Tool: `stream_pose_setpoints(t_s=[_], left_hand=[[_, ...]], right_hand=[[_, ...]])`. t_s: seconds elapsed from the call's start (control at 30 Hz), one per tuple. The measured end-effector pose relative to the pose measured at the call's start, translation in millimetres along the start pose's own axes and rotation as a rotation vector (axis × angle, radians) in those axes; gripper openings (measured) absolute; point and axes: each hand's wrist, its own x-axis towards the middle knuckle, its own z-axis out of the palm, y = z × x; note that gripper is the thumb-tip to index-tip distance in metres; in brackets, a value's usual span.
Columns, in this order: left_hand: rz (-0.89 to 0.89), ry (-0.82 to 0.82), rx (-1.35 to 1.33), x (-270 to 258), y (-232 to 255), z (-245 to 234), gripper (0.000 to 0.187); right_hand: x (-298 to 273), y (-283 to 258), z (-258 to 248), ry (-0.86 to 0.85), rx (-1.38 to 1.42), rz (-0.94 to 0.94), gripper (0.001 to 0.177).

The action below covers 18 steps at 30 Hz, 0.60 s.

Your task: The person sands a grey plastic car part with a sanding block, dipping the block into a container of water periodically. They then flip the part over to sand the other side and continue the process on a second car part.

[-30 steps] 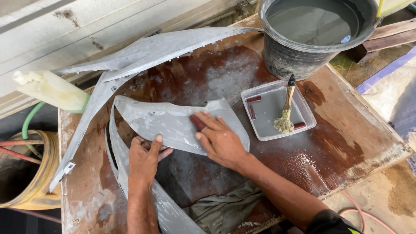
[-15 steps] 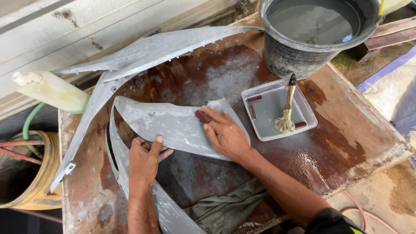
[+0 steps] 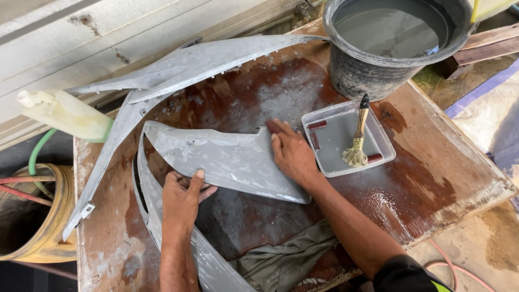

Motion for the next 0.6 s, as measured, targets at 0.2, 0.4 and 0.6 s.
stream_pose_setpoints(t_s=[0.2,0.4,0.6], left_hand=[[0.002,-0.012,0.022,-2,3,1,0.048],[0.005,0.016,-0.019,-2,-1,3,0.048],[0.006,-0.001,0.023,-4,5,3,0.049]], right_hand=[[-1,-20,-4,-0.104,0.105,-0.082,0.037],[6,-10,-4,-0.001,-0.017,0.055,0.038],[-8,-27,-5,-0.128,0.116,-0.083,0.038]])
